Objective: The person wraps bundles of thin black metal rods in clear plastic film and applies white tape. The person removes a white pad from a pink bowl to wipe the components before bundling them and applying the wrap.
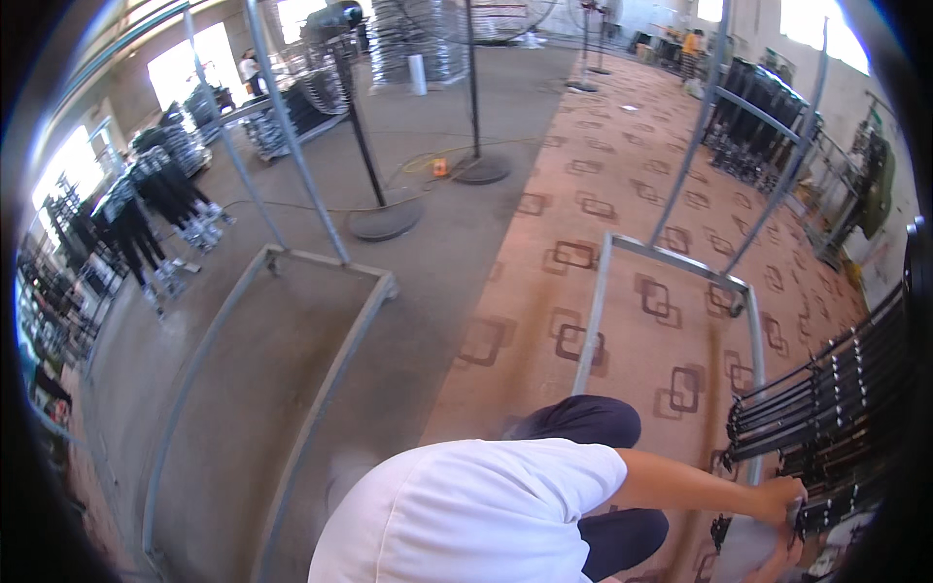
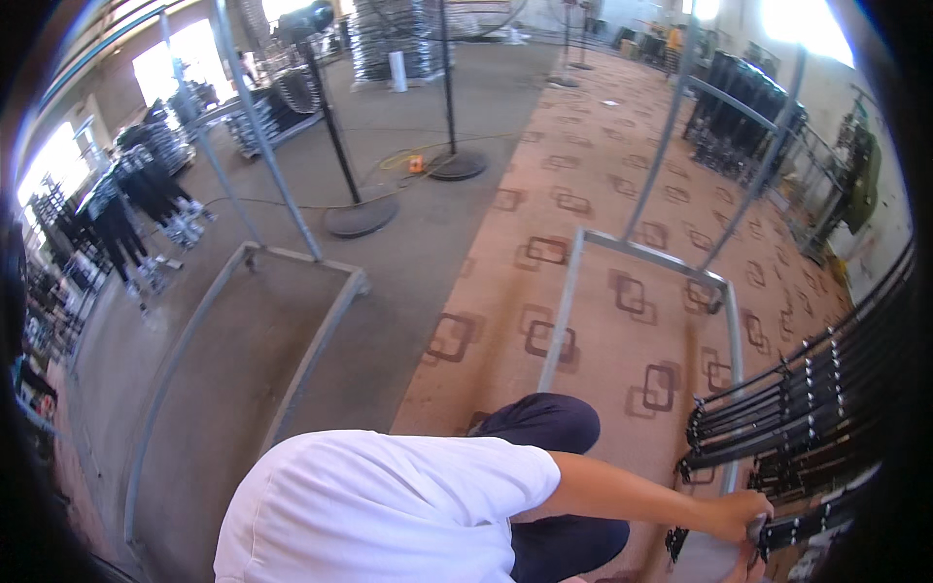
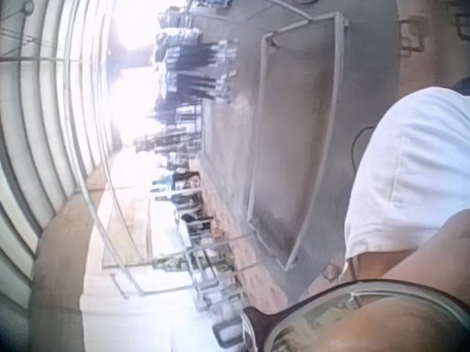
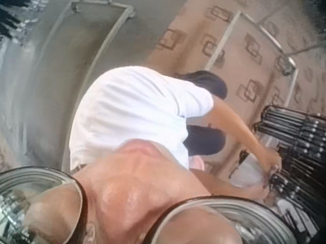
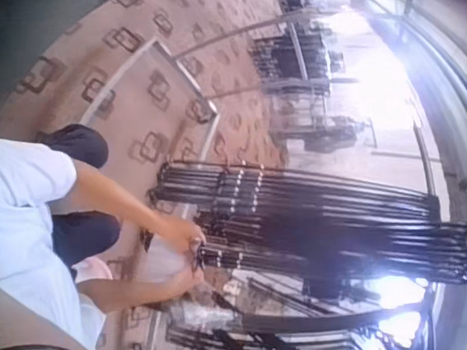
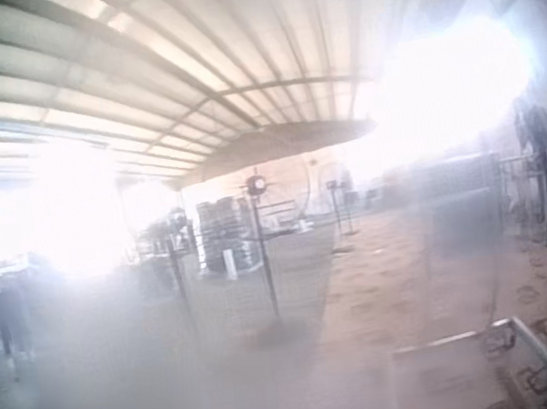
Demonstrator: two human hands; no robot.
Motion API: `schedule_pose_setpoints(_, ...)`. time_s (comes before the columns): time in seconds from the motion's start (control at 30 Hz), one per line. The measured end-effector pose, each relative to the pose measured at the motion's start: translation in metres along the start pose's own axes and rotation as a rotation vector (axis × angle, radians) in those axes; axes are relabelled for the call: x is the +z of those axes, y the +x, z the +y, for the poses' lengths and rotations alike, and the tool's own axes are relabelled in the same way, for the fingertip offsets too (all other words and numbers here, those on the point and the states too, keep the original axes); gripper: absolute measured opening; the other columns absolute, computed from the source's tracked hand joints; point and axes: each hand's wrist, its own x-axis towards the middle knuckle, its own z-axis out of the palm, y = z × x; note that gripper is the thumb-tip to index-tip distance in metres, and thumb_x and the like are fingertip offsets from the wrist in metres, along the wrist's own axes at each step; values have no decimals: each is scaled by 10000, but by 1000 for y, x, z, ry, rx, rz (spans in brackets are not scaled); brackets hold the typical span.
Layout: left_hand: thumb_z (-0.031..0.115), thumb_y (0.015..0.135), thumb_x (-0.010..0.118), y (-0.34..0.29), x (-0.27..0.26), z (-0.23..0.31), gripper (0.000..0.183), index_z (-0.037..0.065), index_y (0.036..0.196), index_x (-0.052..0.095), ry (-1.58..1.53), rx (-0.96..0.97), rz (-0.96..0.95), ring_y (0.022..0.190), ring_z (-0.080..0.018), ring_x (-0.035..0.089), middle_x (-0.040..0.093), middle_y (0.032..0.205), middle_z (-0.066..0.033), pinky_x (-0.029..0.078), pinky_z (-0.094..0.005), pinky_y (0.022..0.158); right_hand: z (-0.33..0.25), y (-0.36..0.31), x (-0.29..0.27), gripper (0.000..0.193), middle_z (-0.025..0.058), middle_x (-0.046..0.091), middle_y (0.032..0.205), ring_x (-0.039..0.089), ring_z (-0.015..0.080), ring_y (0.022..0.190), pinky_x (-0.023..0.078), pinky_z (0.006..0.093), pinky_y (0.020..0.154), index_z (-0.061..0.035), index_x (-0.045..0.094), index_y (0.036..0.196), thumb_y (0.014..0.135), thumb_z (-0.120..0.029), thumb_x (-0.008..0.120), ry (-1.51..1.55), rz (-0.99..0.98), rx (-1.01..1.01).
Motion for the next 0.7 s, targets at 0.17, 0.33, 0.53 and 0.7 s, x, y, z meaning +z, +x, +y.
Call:
schedule_pose_setpoints(0.17, 126, 443, 733, 0, -21, 10, 456, 23, 853, 563, -54, -18, 189, 809, -298, 534, 567, 811, -142, 420, -348, 698, -32, 12, 10, 266, 236, 513, 614, 445, 304, 547, 357, 406, 566, 100, 540, 749, 745, -164, 506, 101, -205, -192)
schedule_pose_setpoints(0.33, 146, 486, 743, 9, -54, 21, 363, -15, 777, 596, -311, 153, -143, 696, -236, 580, 606, 704, -125, 442, -312, 633, -34, 19, 11, 265, 211, 507, 710, 450, 284, 635, 355, 386, 629, 82, 500, 841, 736, -159, 534, 169, -245, -163)
schedule_pose_setpoints(0.53, 102, 604, 674, -12, -62, 30, 339, -20, 903, 571, -235, 203, -98, 713, -180, 563, 609, 741, -130, 437, -285, 644, -30, 27, 16, 330, 181, 499, 825, 457, 259, 741, 353, 362, 705, 60, 453, 950, 726, -153, 567, 262, -296, -103)
schedule_pose_setpoints(0.7, 73, 654, 616, -38, -89, 61, 321, -19, 953, 543, -444, 35, -247, 650, -146, 520, 562, 693, -80, 423, -267, 593, -22, 25, 21, 418, 157, 492, 921, 462, 238, 829, 351, 342, 768, 42, 413, 1041, 717, -148, 595, 363, -327, -29)
